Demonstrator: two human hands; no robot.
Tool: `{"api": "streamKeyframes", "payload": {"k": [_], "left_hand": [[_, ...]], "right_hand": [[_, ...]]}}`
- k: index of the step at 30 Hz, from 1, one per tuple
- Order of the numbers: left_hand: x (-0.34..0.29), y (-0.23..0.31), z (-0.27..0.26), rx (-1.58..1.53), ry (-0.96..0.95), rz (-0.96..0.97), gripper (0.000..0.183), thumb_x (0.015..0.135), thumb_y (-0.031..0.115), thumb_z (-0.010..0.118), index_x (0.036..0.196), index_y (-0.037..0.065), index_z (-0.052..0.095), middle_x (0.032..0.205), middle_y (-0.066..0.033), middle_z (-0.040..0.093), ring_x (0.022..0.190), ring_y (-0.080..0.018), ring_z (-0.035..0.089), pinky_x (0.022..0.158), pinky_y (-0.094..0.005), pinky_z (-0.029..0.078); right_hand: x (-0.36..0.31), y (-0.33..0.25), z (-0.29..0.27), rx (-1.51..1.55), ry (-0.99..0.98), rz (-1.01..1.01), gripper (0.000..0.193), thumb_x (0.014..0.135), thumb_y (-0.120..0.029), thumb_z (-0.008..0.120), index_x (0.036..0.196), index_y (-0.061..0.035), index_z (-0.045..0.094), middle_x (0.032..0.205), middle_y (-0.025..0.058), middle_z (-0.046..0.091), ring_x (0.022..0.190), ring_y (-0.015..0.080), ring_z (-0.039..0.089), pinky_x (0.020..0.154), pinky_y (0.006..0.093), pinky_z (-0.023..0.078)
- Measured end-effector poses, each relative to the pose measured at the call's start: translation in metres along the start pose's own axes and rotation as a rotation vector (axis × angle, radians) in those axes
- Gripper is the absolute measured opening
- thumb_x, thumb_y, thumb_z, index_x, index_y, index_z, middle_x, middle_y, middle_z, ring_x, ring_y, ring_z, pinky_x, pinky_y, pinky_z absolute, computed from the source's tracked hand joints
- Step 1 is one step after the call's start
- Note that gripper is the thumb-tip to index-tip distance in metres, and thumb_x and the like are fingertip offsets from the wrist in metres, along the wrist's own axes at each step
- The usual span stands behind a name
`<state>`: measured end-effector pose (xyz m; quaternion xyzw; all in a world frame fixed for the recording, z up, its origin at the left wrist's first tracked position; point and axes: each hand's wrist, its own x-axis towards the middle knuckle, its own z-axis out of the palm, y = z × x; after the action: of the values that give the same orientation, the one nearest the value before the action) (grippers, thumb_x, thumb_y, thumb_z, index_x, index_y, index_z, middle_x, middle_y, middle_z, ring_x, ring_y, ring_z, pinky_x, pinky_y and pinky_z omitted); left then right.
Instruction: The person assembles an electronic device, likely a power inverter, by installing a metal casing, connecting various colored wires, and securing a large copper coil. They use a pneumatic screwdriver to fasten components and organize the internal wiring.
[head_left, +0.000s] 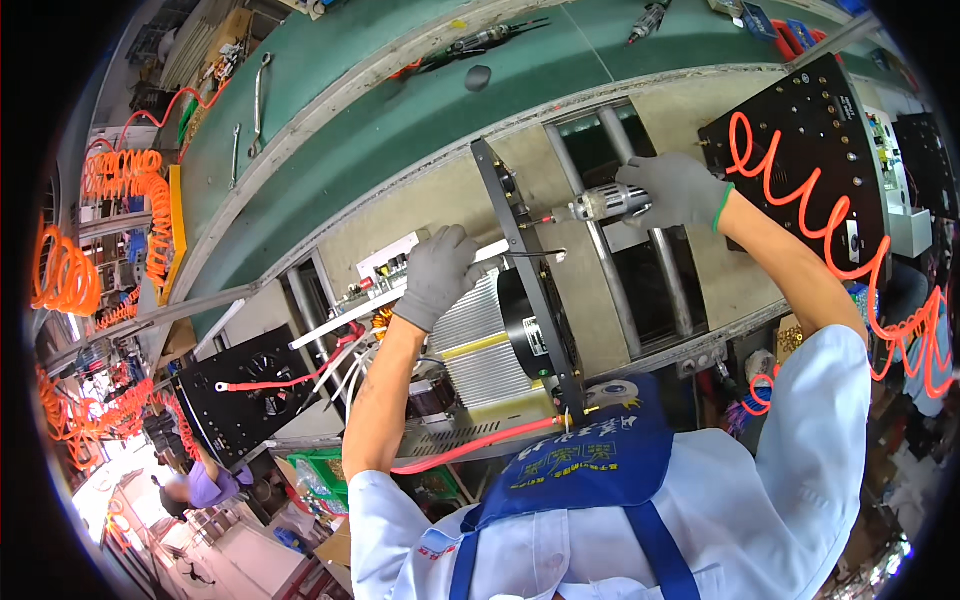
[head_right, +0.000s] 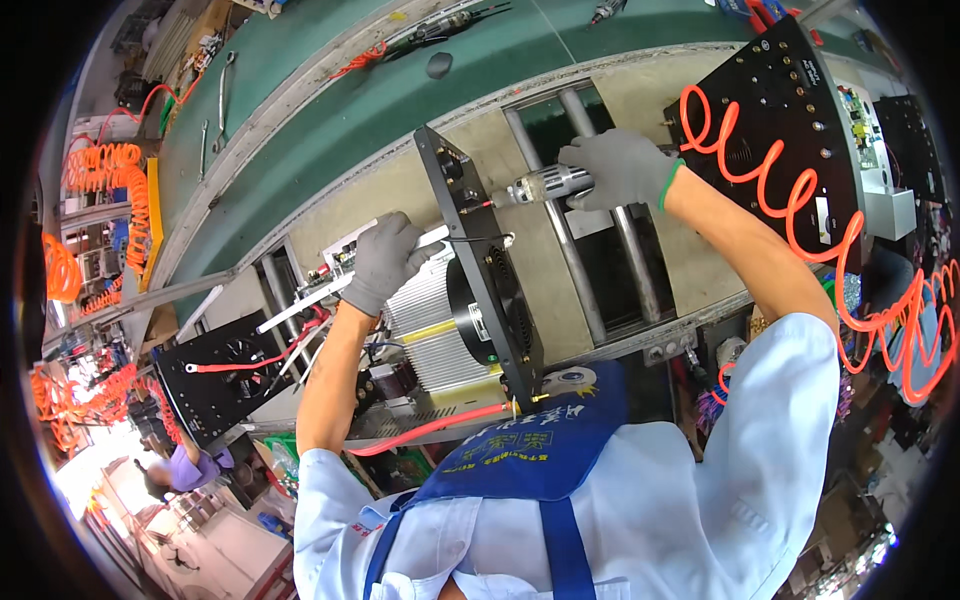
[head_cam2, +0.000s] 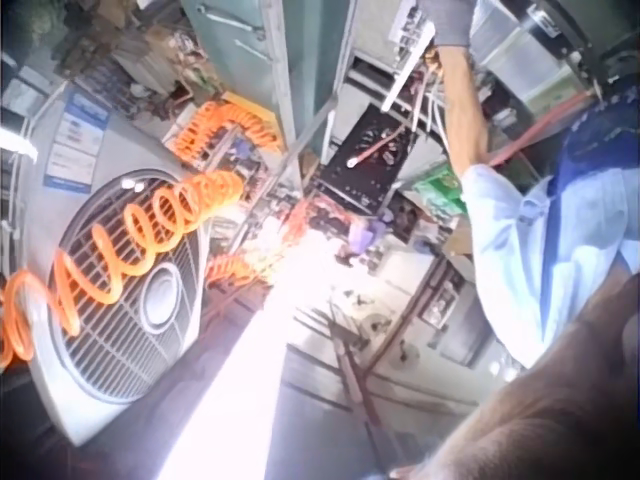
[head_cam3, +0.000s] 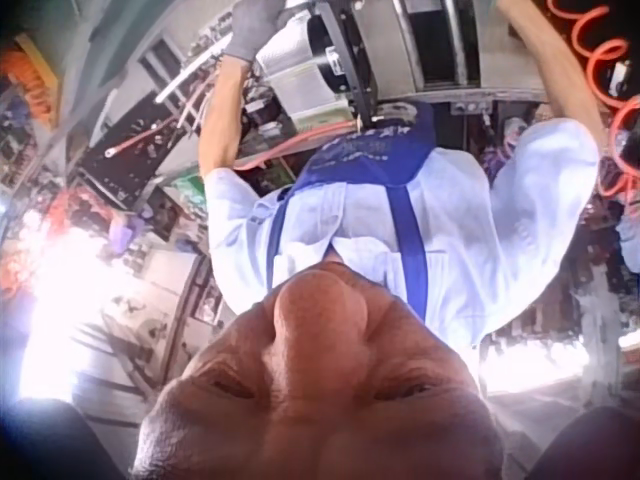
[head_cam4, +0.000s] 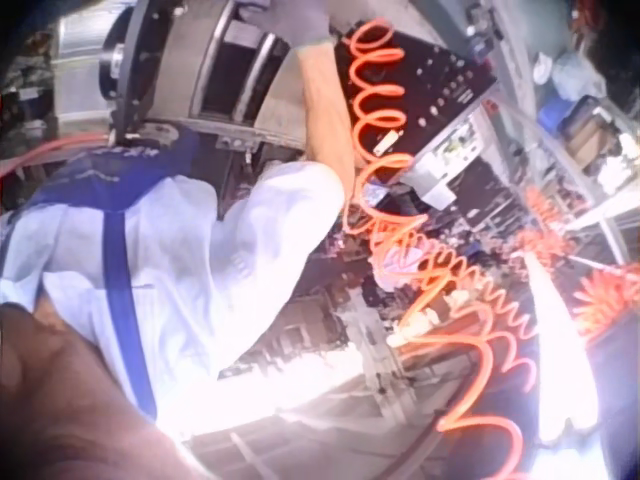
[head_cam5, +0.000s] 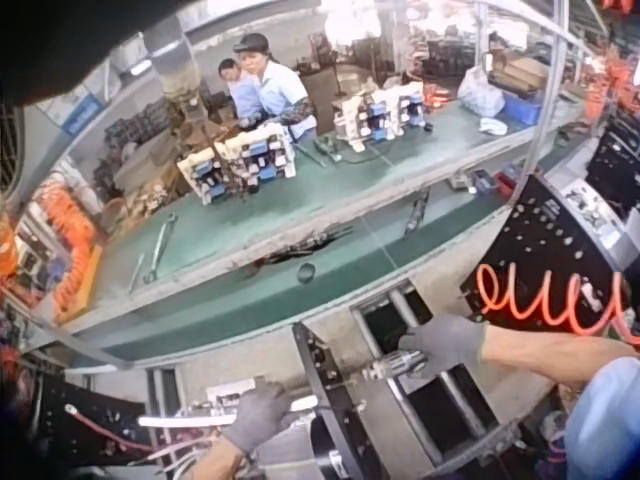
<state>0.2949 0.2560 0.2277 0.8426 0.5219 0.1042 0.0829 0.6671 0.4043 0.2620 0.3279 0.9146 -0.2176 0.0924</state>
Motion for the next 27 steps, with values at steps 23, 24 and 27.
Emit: {"api": "streamKeyframes", "payload": {"k": [23,24,27], "left_hand": [[-0.013,0.028,-0.026,-1.625,0.452,-0.840,0.048,0.087,-0.001,0.054,0.134,-0.010,0.052,0.124,-0.0219,0.061,0.111,-0.0261,0.062,0.100,-0.0401,0.050],[-0.018,0.034,-0.025,-1.752,0.403,-0.761,0.050,0.086,-0.003,0.052,0.135,-0.012,0.049,0.127,-0.0243,0.059,0.117,-0.0290,0.061,0.107,-0.0412,0.047],[-0.026,0.047,-0.008,-1.959,0.297,-0.622,0.045,0.094,-0.003,0.046,0.137,-0.017,0.043,0.134,-0.0303,0.055,0.130,-0.0369,0.056,0.114,-0.0409,0.046]], "right_hand": [[-0.034,-0.018,0.002,0.124,0.199,0.171,0.049,0.076,-0.041,0.076,0.108,-0.0072,0.064,0.099,0.0169,0.068,0.091,0.0385,0.068,0.079,0.0491,0.054],[-0.044,-0.026,0.002,0.189,0.219,0.185,0.048,0.076,-0.041,0.076,0.107,-0.0070,0.064,0.099,0.0174,0.068,0.091,0.0387,0.068,0.079,0.0491,0.054],[-0.066,-0.069,-0.002,0.336,0.174,0.254,0.043,0.077,-0.040,0.075,0.102,-0.0069,0.065,0.098,0.0179,0.067,0.092,0.0385,0.067,0.080,0.0482,0.053]]}}
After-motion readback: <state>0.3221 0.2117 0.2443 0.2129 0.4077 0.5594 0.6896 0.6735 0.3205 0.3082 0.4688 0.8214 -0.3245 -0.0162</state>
